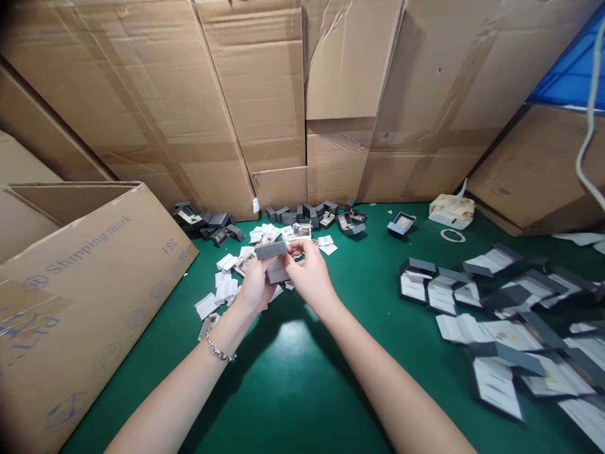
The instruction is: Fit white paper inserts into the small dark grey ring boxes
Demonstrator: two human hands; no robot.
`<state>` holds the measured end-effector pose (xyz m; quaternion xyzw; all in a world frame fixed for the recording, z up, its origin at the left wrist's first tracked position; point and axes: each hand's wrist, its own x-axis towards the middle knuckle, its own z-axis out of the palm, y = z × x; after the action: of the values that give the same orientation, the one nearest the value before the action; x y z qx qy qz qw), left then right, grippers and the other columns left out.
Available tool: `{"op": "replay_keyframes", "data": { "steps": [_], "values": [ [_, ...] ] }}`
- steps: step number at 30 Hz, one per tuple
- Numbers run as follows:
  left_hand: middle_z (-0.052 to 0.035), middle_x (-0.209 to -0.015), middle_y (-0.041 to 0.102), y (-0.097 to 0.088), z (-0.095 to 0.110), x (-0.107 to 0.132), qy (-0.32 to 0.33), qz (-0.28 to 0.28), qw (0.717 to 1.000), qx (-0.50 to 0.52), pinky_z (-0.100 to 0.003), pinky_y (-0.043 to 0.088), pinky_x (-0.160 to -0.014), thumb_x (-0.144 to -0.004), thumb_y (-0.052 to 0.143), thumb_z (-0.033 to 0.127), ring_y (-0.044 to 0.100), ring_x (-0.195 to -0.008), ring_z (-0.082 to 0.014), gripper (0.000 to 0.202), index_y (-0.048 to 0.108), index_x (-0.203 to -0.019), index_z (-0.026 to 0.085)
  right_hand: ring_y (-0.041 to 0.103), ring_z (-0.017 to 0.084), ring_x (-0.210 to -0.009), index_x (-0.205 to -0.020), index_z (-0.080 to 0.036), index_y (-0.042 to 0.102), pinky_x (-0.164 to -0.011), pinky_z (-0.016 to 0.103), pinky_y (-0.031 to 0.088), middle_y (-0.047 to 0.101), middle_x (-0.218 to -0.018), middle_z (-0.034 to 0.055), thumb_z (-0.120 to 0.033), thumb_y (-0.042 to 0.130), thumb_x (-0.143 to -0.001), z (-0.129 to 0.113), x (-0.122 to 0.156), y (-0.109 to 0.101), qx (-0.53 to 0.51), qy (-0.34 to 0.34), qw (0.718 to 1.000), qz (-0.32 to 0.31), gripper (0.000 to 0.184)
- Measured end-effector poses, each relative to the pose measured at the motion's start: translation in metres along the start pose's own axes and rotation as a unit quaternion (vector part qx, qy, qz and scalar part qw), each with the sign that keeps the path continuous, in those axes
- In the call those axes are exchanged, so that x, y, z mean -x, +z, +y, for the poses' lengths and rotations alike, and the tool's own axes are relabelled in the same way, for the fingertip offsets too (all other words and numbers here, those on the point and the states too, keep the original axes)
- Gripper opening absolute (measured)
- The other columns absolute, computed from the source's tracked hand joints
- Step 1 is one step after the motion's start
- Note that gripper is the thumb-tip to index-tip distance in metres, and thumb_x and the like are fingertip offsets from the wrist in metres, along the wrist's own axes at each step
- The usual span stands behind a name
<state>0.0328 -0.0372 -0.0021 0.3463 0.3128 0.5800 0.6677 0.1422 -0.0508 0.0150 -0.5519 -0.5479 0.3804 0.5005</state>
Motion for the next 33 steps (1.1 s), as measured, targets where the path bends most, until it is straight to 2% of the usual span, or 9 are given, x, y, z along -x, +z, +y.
{"op": "replay_keyframes", "data": {
  "steps": [4,6,10,15,21,27,30,33],
  "values": [
    [-0.0006,-0.076,0.064,0.000,0.001,0.000,-0.005,-0.016,1.000,-0.002,-0.023,0.041,-0.058,-0.065,0.070,0.031,0.058,-0.064,-0.0131,0.028,0.062,-0.087,0.016,0.053,0.011,-0.055,-0.095,-0.023,0.048,-0.051,0.025,0.045,0.057,-0.073,-0.0032,-0.040,0.056,-0.072,-0.005,0.000,-0.004,-0.057,0.056,0.996,-0.043,0.030],
    [-0.0012,-0.076,0.065,0.001,0.002,-0.001,-0.001,-0.020,1.000,0.006,-0.025,0.043,-0.062,-0.064,0.072,0.032,0.060,-0.067,-0.0143,0.028,0.063,-0.086,0.016,0.055,0.012,-0.058,-0.096,-0.023,0.049,-0.053,0.026,0.047,0.058,-0.069,-0.0036,-0.040,0.059,-0.071,-0.007,0.000,-0.005,-0.106,0.078,0.988,-0.084,0.032],
    [-0.0005,-0.076,0.066,0.001,0.005,-0.003,0.008,0.021,0.999,0.025,-0.025,0.045,-0.068,-0.059,0.075,0.027,0.061,-0.070,-0.0133,0.026,0.064,-0.080,0.016,0.057,0.014,-0.063,-0.088,-0.019,0.055,-0.059,0.027,0.049,0.060,-0.071,-0.0003,-0.041,0.062,-0.069,-0.008,-0.001,-0.003,-0.133,0.102,0.977,-0.130,0.030],
    [-0.0004,-0.075,0.066,-0.001,0.002,-0.004,0.008,0.012,1.000,0.012,-0.025,0.045,-0.067,-0.059,0.077,0.026,0.060,-0.068,-0.0123,0.026,0.065,-0.080,0.015,0.056,0.014,-0.059,-0.087,-0.020,0.055,-0.056,0.028,0.048,0.058,-0.065,-0.0019,-0.045,0.057,-0.071,0.001,-0.002,0.000,-0.102,0.081,0.987,-0.093,0.029],
    [0.0002,-0.075,0.065,-0.006,-0.008,-0.004,0.022,-0.018,0.999,0.033,-0.023,0.044,-0.069,-0.060,0.077,0.025,0.059,-0.070,-0.0104,0.022,0.066,-0.078,0.016,0.057,0.015,-0.068,-0.085,-0.021,0.056,-0.062,0.027,0.045,0.063,-0.076,-0.0003,-0.037,0.051,-0.077,0.005,0.004,-0.001,0.050,-0.015,0.999,-0.006,0.019],
    [-0.0015,-0.080,0.066,-0.009,-0.007,-0.006,0.007,-0.067,0.997,0.024,-0.023,0.045,-0.073,-0.062,0.078,0.025,0.059,-0.074,-0.0111,0.024,0.067,-0.081,0.015,0.055,0.014,-0.062,-0.079,-0.022,0.051,-0.059,0.024,0.042,0.060,-0.069,-0.0022,-0.036,0.048,-0.079,0.003,0.003,-0.006,0.072,-0.030,0.997,-0.006,0.015],
    [-0.0024,-0.085,0.067,-0.009,-0.006,-0.007,-0.004,-0.067,0.997,0.035,-0.024,0.046,-0.079,-0.061,0.079,0.026,0.060,-0.080,-0.0116,0.028,0.068,-0.085,0.015,0.052,0.013,-0.059,-0.076,-0.022,0.050,-0.056,0.023,0.040,0.058,-0.063,-0.0032,-0.037,0.048,-0.078,0.003,0.000,-0.007,0.100,-0.037,0.994,-0.003,0.016],
    [-0.0021,-0.084,0.067,-0.009,-0.006,-0.008,0.001,-0.060,0.998,0.030,-0.024,0.047,-0.079,-0.061,0.079,0.026,0.061,-0.079,-0.0115,0.028,0.068,-0.084,0.016,0.050,0.013,-0.055,-0.073,-0.022,0.048,-0.053,0.023,0.037,0.054,-0.059,-0.0045,-0.039,0.049,-0.078,0.004,0.000,-0.007,0.113,-0.038,0.993,0.002,0.017]
  ]
}}
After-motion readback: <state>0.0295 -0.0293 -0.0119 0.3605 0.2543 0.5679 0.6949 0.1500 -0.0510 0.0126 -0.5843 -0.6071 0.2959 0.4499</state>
